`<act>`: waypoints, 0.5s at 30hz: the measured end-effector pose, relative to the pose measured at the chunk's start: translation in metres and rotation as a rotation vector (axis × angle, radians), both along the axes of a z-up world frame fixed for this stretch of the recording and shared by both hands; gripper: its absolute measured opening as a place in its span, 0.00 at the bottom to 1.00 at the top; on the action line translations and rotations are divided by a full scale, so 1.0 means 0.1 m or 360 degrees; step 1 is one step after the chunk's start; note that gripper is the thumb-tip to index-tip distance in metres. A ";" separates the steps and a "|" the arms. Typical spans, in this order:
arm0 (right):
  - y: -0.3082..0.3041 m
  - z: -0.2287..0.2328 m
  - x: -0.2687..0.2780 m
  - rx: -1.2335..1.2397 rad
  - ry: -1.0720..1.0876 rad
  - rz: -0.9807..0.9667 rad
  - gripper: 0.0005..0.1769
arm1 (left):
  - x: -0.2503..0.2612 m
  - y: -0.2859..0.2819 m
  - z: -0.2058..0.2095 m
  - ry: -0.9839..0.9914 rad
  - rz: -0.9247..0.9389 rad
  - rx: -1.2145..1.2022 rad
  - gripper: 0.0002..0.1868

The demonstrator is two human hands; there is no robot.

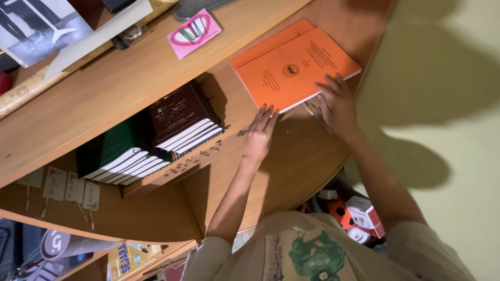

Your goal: The person uses a duster to clean several books and folders on a bed, places them onto a bookshelf, and then folds a shirt on the bed.

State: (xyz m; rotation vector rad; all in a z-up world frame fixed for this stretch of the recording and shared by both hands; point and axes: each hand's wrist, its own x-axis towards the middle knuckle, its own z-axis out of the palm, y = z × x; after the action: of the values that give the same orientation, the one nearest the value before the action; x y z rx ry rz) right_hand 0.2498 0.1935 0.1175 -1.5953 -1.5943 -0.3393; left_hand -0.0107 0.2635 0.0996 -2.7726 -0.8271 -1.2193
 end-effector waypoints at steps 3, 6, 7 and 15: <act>0.15 -0.12 0.20 -0.0014 0.0009 0.0123 0.20 | 0.07 0.03 -0.03 0.0070 0.0053 -0.0040 0.32; 0.21 -0.23 0.32 -0.0131 -0.0042 0.0084 0.28 | 0.14 0.07 -0.08 0.0049 0.0110 0.0005 0.31; 0.22 -0.26 0.34 -0.0119 -0.0034 0.0103 0.27 | 0.15 0.07 -0.09 0.0035 0.0112 0.0000 0.31; 0.34 -0.18 0.41 -0.0091 -0.0097 0.0183 0.33 | 0.23 0.14 -0.09 -0.0021 0.0186 0.0011 0.29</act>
State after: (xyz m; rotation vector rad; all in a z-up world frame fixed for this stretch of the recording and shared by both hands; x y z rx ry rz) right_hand 0.2908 0.2276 0.0997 -1.5412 -1.7481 -0.2850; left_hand 0.0127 0.2777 0.0909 -2.6708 -0.9688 -1.2200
